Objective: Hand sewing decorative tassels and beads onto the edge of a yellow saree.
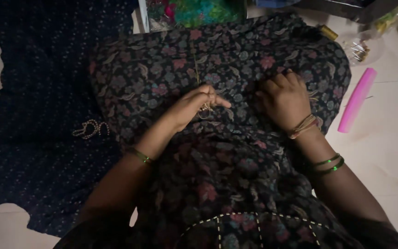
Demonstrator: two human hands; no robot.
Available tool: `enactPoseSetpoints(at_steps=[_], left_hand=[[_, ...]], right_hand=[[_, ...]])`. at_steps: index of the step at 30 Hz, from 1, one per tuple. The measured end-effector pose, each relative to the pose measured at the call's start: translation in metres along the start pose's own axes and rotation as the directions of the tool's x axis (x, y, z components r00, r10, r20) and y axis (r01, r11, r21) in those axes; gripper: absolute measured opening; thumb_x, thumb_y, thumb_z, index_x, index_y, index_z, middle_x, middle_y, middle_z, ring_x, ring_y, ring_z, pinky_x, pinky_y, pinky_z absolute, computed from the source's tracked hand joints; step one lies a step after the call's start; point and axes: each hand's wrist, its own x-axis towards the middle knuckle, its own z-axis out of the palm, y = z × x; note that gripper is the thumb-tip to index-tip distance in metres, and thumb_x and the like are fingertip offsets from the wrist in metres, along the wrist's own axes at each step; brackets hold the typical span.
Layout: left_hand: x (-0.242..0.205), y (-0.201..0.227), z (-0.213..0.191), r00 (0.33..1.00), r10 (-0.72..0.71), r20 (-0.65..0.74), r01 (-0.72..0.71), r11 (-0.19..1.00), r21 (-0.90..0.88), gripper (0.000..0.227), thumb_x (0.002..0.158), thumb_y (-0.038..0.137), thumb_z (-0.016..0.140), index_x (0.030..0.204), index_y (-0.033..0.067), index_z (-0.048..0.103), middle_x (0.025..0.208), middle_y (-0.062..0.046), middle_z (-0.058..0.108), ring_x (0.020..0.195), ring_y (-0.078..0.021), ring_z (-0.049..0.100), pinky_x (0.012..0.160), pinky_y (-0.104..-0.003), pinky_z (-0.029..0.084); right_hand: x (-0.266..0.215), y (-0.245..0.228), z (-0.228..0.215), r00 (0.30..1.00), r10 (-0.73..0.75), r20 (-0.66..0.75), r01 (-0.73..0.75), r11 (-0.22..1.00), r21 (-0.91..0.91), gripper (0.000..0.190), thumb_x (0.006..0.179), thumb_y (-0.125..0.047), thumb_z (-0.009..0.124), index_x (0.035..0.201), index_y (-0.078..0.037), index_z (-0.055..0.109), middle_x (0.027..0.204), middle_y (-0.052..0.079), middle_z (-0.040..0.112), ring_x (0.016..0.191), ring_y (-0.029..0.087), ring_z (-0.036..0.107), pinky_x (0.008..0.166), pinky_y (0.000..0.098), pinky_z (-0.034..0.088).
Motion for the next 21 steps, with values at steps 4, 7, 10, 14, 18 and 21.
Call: enactPoseSetpoints(at_steps=[4,7,10,14,18,21], left_hand=[[-0.006,0.000,-0.005,0.999,-0.027,-0.019,0.028,1.000,0.007,0.017,0.103,0.019,0.038,0.096,0.0124,0.051,0.125,-0.015,0.073,0.118,-0.0218,0.064,0.107,-0.037,0.047],[-0.006,-0.007,-0.015,0.996,-0.046,-0.073,0.035,0.989,-0.144,0.018,0.104,0.023,0.039,0.099,0.0115,0.052,0.121,-0.019,0.073,0.117,-0.0261,0.067,0.104,-0.041,0.047],[0.002,0.003,-0.012,0.994,-0.020,-0.108,-0.033,0.884,-0.466,0.018,0.106,0.023,0.046,0.106,0.0091,0.058,0.117,-0.021,0.069,0.112,-0.0321,0.065,0.103,-0.048,0.049],[0.024,0.037,0.010,0.996,0.033,-0.082,-0.079,0.746,-0.661,0.020,0.101,0.025,0.048,0.092,0.0100,0.058,0.130,-0.018,0.071,0.121,-0.0287,0.066,0.108,-0.043,0.048],[0.056,0.023,0.016,0.994,0.090,-0.060,-0.105,0.646,-0.756,0.018,0.102,0.024,0.052,0.090,0.0105,0.057,0.125,-0.013,0.071,0.115,-0.0253,0.066,0.107,-0.043,0.049],[0.077,0.007,0.017,0.990,0.105,-0.089,-0.135,0.600,-0.789,0.016,0.104,0.024,0.055,0.102,0.0087,0.061,0.104,-0.007,0.066,0.103,-0.0216,0.065,0.104,-0.039,0.051]], right_hand=[[0.007,0.007,0.004,0.999,0.046,0.027,-0.047,0.998,0.041,0.016,0.093,-0.024,0.075,0.097,-0.009,0.073,0.100,0.012,0.065,0.101,0.035,0.059,0.092,0.0481,0.048],[0.017,0.013,0.002,1.000,0.022,0.010,-0.024,0.983,0.182,0.018,0.094,-0.024,0.076,0.103,-0.008,0.074,0.102,0.013,0.068,0.100,0.037,0.063,0.088,0.0480,0.049],[0.032,0.006,-0.010,0.991,0.122,0.051,-0.132,0.860,0.494,0.019,0.101,-0.019,0.073,0.113,-0.003,0.073,0.107,0.015,0.070,0.095,0.028,0.068,0.081,0.0371,0.054],[0.055,-0.022,-0.028,0.884,0.419,0.209,-0.410,0.476,0.778,0.017,0.103,-0.013,0.070,0.115,-0.001,0.071,0.095,0.009,0.071,0.079,0.015,0.063,0.069,0.0283,0.050],[0.066,-0.040,-0.025,0.948,0.317,0.030,-0.172,0.433,0.885,0.013,0.104,-0.009,0.068,0.113,-0.001,0.070,0.106,0.005,0.073,0.094,0.011,0.070,0.078,0.0251,0.056],[0.076,-0.057,-0.022,0.937,0.345,0.052,-0.193,0.388,0.901,0.020,0.099,-0.007,0.071,0.117,-0.001,0.068,0.105,0.005,0.075,0.095,0.011,0.073,0.078,0.0240,0.058]])
